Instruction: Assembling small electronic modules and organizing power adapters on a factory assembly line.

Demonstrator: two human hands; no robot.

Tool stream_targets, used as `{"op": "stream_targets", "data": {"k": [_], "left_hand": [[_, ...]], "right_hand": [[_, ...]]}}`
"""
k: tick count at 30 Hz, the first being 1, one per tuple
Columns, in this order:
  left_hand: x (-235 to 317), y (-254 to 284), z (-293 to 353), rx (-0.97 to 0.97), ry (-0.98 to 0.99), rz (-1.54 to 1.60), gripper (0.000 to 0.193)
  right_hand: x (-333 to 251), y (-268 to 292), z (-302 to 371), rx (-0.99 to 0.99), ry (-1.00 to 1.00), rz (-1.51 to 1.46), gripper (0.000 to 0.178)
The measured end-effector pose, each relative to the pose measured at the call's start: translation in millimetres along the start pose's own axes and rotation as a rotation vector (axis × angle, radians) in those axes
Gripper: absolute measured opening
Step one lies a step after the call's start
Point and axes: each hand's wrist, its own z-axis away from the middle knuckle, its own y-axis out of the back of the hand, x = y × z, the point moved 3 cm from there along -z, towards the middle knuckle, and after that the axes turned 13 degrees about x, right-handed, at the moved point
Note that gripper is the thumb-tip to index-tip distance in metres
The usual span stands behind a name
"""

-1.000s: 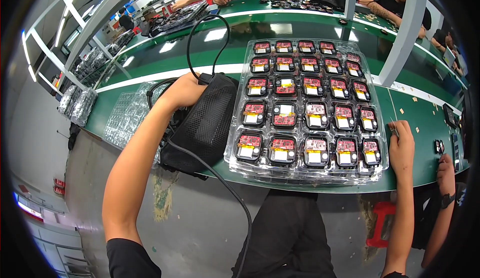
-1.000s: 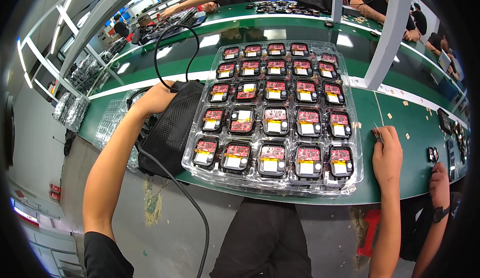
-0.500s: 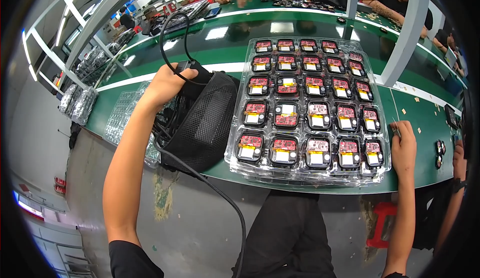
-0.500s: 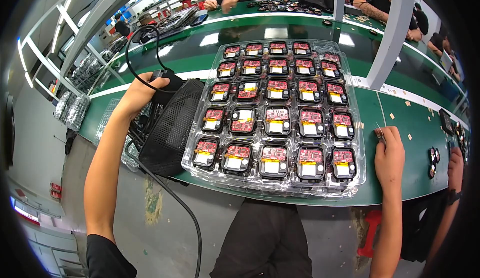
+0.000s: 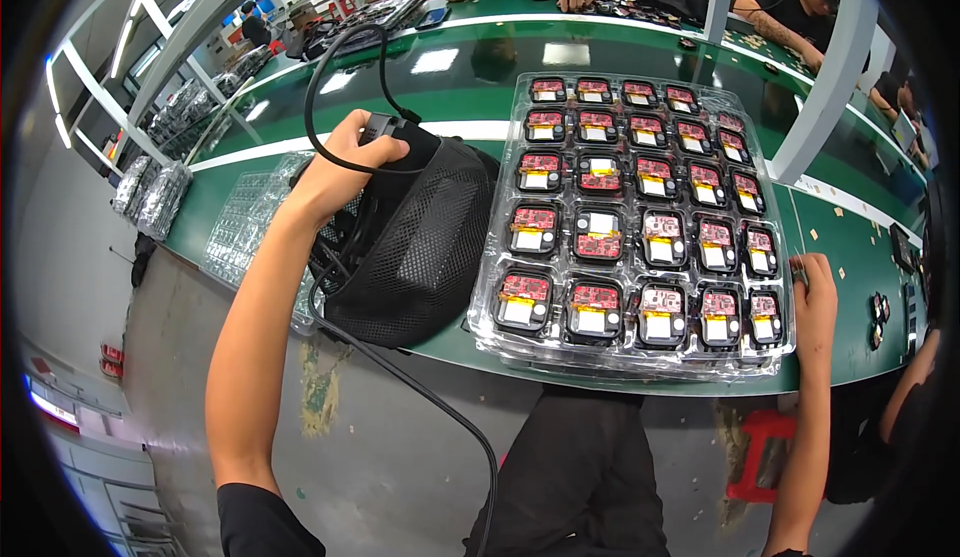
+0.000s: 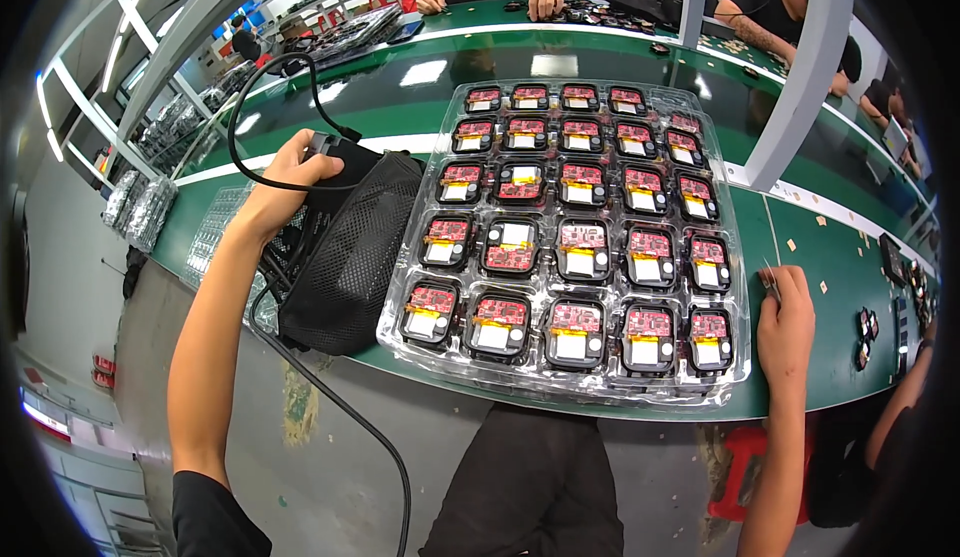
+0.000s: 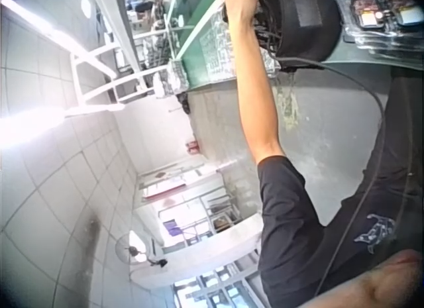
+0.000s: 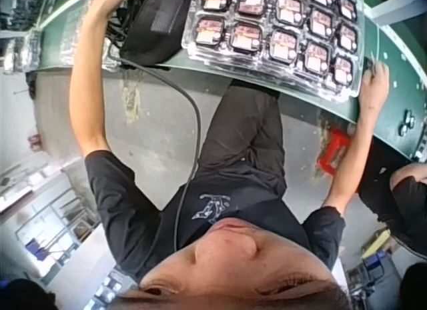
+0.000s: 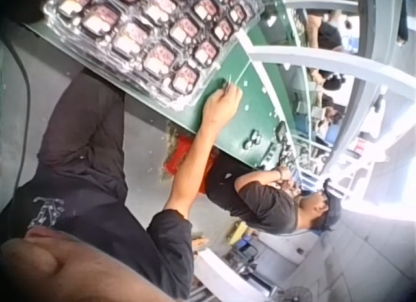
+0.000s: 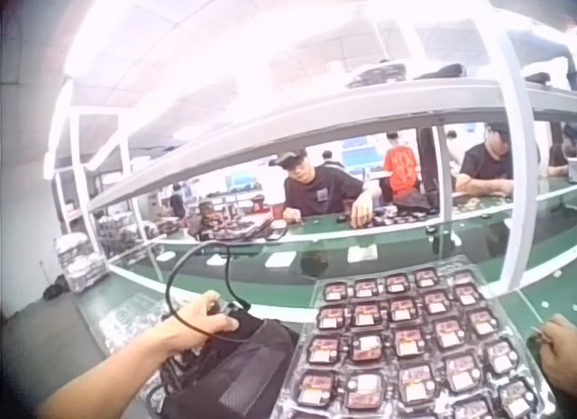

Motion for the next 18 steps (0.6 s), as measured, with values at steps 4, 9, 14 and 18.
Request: {"op": "stream_targets", "data": {"k": [4, 9, 14, 18], "left_hand": [[0.4, -10.7, 1.4, -0.218, 0.161, 0.326, 0.045], [7.8, -15.3, 6.7, -0.346, 0.262, 0.543, 0.056], [-8.7, -5.9, 7.9, -0.464, 0.169, 0.608, 0.07], [-5.3, -4.5, 18.8, -0.317, 0.13, 0.552, 0.083]], "right_hand": [[1.3, -1.5, 0.6, 0.02, 0.034, -0.008, 0.025], [-2.0, -1.0, -0.4, 0.004, 0.005, 0.005, 0.025], [9.9, -3.8, -1.0, 0.002, 0.053, 0.001, 0.027], [13.0, -5.5, 0.6, -0.027, 0.0, 0.003, 0.028]]}}
